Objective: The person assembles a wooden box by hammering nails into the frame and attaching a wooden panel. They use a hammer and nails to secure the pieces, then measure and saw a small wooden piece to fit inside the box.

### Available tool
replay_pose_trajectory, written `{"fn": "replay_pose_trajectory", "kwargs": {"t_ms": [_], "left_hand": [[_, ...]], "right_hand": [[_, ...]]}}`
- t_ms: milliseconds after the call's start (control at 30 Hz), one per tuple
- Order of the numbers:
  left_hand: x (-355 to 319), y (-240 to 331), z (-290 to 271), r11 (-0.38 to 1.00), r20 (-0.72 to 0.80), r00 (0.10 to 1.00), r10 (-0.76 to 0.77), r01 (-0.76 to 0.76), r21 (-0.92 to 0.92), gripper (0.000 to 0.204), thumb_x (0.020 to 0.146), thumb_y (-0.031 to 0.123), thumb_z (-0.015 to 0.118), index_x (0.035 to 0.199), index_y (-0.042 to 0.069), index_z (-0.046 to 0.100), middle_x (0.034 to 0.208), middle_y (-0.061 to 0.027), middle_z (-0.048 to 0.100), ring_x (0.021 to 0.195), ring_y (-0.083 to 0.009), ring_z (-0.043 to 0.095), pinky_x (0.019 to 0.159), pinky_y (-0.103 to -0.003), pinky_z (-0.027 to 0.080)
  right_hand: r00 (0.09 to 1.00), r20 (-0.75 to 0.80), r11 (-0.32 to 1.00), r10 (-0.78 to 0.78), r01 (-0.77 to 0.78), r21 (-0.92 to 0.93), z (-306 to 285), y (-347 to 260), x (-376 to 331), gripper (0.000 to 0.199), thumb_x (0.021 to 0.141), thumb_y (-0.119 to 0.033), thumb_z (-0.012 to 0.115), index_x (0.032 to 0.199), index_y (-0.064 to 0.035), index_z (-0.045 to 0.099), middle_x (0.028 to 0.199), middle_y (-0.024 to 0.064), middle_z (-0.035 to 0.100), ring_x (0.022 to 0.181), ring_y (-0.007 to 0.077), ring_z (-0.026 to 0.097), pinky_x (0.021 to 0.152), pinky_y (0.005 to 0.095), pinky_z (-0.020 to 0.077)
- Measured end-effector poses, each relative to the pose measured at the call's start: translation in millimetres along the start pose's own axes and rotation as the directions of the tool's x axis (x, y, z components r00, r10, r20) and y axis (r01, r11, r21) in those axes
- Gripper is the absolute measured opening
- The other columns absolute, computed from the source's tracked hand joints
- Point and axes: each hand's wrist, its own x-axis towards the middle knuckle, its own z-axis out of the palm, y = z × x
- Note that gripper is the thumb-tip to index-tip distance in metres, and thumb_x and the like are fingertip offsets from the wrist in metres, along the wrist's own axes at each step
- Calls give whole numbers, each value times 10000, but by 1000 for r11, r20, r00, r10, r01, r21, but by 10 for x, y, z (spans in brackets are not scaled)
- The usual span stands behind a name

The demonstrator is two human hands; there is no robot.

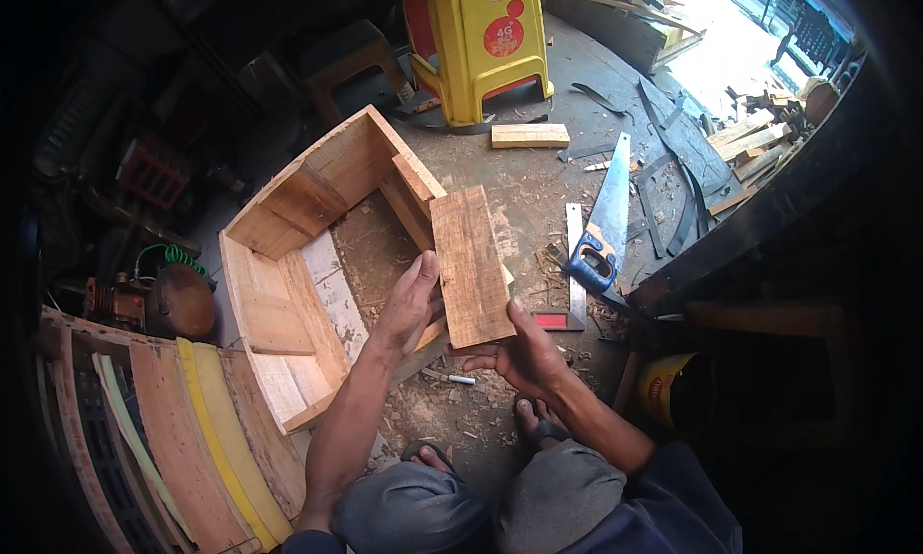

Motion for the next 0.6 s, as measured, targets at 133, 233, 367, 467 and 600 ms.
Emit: {"fn": "replay_pose_trajectory", "kwargs": {"t_ms": [133,233,367,467,600], "left_hand": [[184,-64,115,982,-223,975,-9,51,182,717,990,600,615,1336,-22,526,1235,-153,638,1109,-205,619,949,-369,518],[182,-121,120,974,-232,973,7,46,222,669,1009,562,613,1333,-19,536,1203,-165,660,1087,-230,641,928,-376,527],[240,-100,110,917,-266,963,40,70,392,641,1035,551,564,1324,-21,549,1162,-188,682,1068,-250,661,921,-389,529],[299,-52,146,826,-272,958,90,81,558,626,1052,543,538,1314,-25,557,1149,-172,687,1079,-224,652,926,-363,524],[293,-116,78,910,-219,976,7,85,407,637,1068,553,494,1351,-14,560,1197,-133,679,1107,-183,637,945,-335,516]], "right_hand": [[914,-363,645,179,-388,-658,-4,92,-86,685,1082,-584,398,1156,55,636,947,165,758,809,216,734,754,341,583],[931,-310,706,193,-351,-615,-204,130,-258,662,1088,-568,399,1129,38,662,948,161,752,814,200,727,755,335,576],[926,-366,529,87,-355,-771,-287,189,-324,620,1099,-498,435,1126,67,689,902,129,763,800,191,731,743,331,582],[943,-321,448,88,-326,-833,-343,192,-313,536,1094,-434,472,1123,53,696,921,113,773,809,195,736,756,345,581],[970,-216,252,107,-237,-938,-282,150,-244,430,1070,-383,525,1160,-6,712,926,117,778,833,235,750,774,382,576]]}}
